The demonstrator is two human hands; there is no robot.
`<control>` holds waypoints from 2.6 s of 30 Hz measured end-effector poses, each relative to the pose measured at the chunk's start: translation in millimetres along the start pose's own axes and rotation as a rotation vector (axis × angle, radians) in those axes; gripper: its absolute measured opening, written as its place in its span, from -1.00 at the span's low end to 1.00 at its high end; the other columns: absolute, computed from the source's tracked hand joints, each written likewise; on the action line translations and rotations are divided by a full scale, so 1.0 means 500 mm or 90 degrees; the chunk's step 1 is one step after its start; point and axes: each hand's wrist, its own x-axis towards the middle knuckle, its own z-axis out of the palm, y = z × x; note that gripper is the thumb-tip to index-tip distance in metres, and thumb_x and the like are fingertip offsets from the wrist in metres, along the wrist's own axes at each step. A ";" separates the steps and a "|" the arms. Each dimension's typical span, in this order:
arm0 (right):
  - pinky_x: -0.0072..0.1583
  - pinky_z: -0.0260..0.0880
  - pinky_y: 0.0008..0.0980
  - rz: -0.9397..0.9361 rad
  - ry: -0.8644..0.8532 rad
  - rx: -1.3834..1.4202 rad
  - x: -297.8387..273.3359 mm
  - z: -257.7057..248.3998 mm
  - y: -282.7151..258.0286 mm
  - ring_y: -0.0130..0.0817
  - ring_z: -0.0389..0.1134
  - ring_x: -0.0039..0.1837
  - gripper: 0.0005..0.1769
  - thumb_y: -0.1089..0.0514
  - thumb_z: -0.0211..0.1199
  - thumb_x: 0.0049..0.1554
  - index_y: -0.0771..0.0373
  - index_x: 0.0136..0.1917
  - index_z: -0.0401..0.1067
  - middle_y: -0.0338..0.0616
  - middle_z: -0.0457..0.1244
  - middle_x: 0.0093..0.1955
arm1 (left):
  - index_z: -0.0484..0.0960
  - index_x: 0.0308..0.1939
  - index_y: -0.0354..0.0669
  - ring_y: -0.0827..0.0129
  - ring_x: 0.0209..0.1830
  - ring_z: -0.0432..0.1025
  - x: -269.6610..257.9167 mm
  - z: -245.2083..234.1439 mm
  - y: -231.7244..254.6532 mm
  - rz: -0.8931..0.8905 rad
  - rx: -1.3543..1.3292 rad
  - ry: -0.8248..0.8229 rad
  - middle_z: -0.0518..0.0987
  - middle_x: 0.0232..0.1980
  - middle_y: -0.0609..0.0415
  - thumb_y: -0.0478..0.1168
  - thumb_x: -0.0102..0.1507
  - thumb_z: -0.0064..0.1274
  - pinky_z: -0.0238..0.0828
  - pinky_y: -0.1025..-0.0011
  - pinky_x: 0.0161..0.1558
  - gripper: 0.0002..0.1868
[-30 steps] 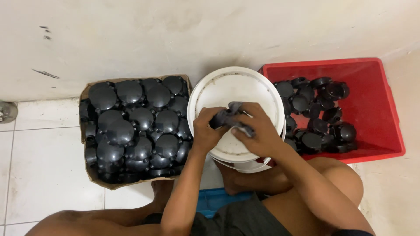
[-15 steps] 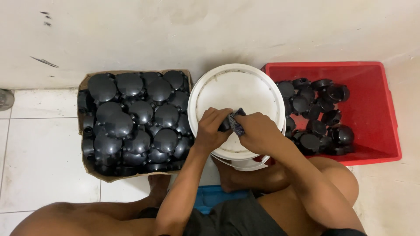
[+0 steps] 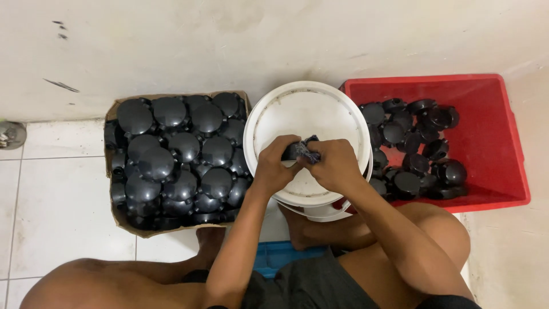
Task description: Cleaning black plastic components with a cloth and organizing them into a tray
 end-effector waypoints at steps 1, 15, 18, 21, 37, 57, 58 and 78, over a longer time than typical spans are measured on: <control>-0.27 0.29 -0.19 -0.001 0.002 0.001 -0.001 0.007 0.002 0.13 0.34 -0.34 -0.81 0.08 0.32 -0.11 0.12 -0.45 0.38 -0.05 0.24 -0.53 | 0.59 0.00 -0.22 0.05 -0.04 0.53 0.000 -0.001 -0.007 0.001 0.001 -0.001 0.62 -0.07 -0.08 -0.47 0.06 0.23 0.46 0.16 0.07 -0.58; 0.37 0.02 0.28 -0.137 -0.138 0.234 -0.019 -0.045 -0.038 0.42 0.07 0.42 -0.50 0.01 -0.02 0.28 0.44 0.28 0.36 0.48 0.13 0.35 | 0.33 0.12 -0.18 -0.22 0.51 -0.06 0.006 -0.014 0.005 0.064 -0.076 0.030 -0.07 0.54 -0.31 -0.34 0.16 0.28 0.05 -0.04 0.38 -0.46; 0.46 -0.17 0.25 -0.176 -0.219 0.100 0.001 -0.012 -0.010 0.37 0.05 0.45 -0.39 -0.12 -0.18 0.33 0.47 0.29 0.28 0.48 0.09 0.37 | 0.16 0.43 -0.19 -0.24 0.55 -0.11 -0.002 0.008 -0.016 0.192 0.034 0.023 -0.06 0.55 -0.34 -0.37 0.21 0.21 0.10 -0.02 0.41 -0.23; 0.44 -0.16 0.30 -0.144 -0.233 0.191 0.003 -0.055 -0.068 0.38 0.03 0.46 -0.27 -0.19 -0.37 0.33 0.48 0.32 0.26 0.47 0.10 0.36 | 0.24 0.42 -0.18 -0.27 0.49 0.04 -0.014 0.027 -0.024 0.224 0.076 0.064 -0.03 0.53 -0.42 -0.43 0.16 0.24 0.19 -0.05 0.39 -0.22; 0.20 0.37 0.03 -0.262 0.045 0.330 0.000 0.010 -0.008 0.05 0.43 0.11 -0.92 0.29 0.29 0.11 0.32 -0.13 0.58 0.15 0.39 -0.08 | 0.04 0.47 -0.40 -0.14 0.30 0.34 -0.016 0.019 -0.008 0.113 -0.025 0.125 0.20 0.44 -0.37 -0.37 0.18 0.23 0.43 0.10 0.24 -0.12; 0.27 0.25 0.02 0.213 -0.204 0.410 0.041 -0.011 0.042 -0.12 0.32 0.03 -0.64 0.06 0.03 0.24 0.27 0.08 0.57 0.05 0.38 -0.04 | 0.64 0.11 -0.11 -0.22 0.24 0.38 -0.020 0.033 -0.020 0.407 0.135 0.166 0.50 0.25 -0.25 -0.47 0.20 0.14 0.54 0.15 0.08 -0.60; 0.27 0.25 0.02 0.211 -0.200 0.410 0.043 -0.020 0.025 -0.12 0.32 0.03 -0.64 0.06 0.03 0.24 0.27 0.08 0.57 0.05 0.38 -0.04 | 0.64 0.11 -0.11 -0.22 0.24 0.38 -0.015 0.033 -0.015 0.411 0.134 0.165 0.50 0.25 -0.25 -0.47 0.20 0.14 0.54 0.15 0.08 -0.60; 0.01 0.40 -0.18 0.153 0.117 0.051 0.028 -0.019 0.069 -0.08 0.39 0.01 -0.81 0.06 0.24 0.15 0.17 -0.03 0.54 -0.01 0.32 -0.10 | 0.64 0.10 -0.12 -0.04 0.21 0.43 -0.007 0.006 -0.018 0.240 0.164 0.229 0.46 0.24 -0.24 -0.46 0.19 0.18 0.48 0.17 0.19 -0.60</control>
